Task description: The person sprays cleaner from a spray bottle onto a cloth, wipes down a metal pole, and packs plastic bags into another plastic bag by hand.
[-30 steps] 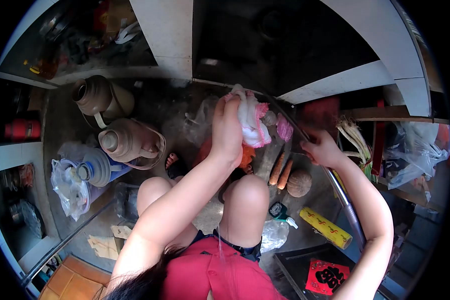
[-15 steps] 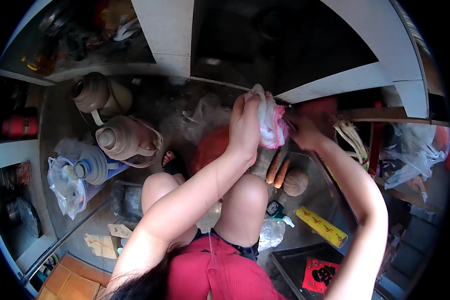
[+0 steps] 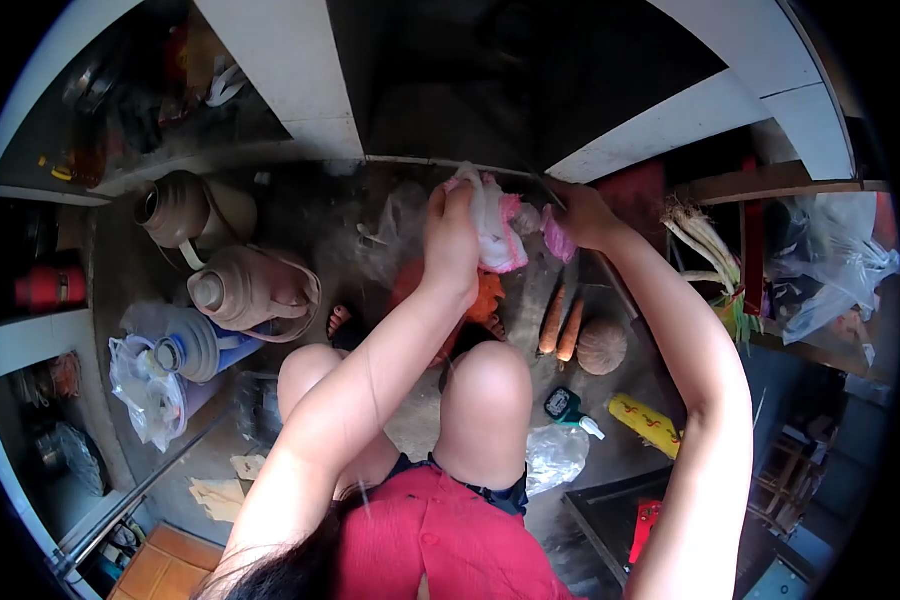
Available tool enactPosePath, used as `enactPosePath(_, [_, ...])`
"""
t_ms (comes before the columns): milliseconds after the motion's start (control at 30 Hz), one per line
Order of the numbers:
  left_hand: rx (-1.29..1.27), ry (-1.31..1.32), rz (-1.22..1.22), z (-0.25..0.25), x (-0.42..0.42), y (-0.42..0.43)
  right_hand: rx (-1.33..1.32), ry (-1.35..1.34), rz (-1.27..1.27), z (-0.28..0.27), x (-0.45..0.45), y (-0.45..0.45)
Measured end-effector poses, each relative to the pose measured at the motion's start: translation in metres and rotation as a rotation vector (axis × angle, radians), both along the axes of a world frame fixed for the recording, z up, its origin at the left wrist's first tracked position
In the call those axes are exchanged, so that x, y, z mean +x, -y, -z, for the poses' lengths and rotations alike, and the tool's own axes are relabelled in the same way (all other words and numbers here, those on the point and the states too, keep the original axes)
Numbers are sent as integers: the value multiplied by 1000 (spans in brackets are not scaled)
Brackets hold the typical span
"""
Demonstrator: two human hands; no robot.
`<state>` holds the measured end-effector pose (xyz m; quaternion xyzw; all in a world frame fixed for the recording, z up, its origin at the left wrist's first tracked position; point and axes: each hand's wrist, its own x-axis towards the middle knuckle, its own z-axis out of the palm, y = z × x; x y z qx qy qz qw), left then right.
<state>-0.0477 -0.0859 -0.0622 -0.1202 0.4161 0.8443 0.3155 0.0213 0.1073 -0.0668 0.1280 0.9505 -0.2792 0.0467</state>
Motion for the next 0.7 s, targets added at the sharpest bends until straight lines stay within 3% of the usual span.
enactPosePath(67, [-23,-13,4,9,0,-3,-119,505,146,-14,-8,14])
enactPosePath(133, [-40,-20,-2,11,-2,-2,40,272,-47,13,34,3])
enactPosePath(200, [-40,0,32,7,-4,0,-152,357,-51,-12,69,12])
enactPosePath(233, [-39,-4,35,6,-3,-2,-63,108,-209,-3,97,3])
enactPosePath(300, [-3,-10,30,8,-1,-3,-298,477,71,-87,86,35])
enactPosePath(367, [13,-13,54,4,2,-2,-546,606,402,-111,89,43])
enactPosePath(433, [36,-16,66,3,6,-1,-566,553,416,-104,90,36])
enactPosePath(500, [34,-40,68,1,7,-4,-311,415,296,-78,76,16])
enactPosePath(567, [40,-40,66,2,9,-8,-366,324,280,-55,46,8])
enactPosePath(700, [24,-32,70,1,9,-11,-290,379,281,0,30,3])
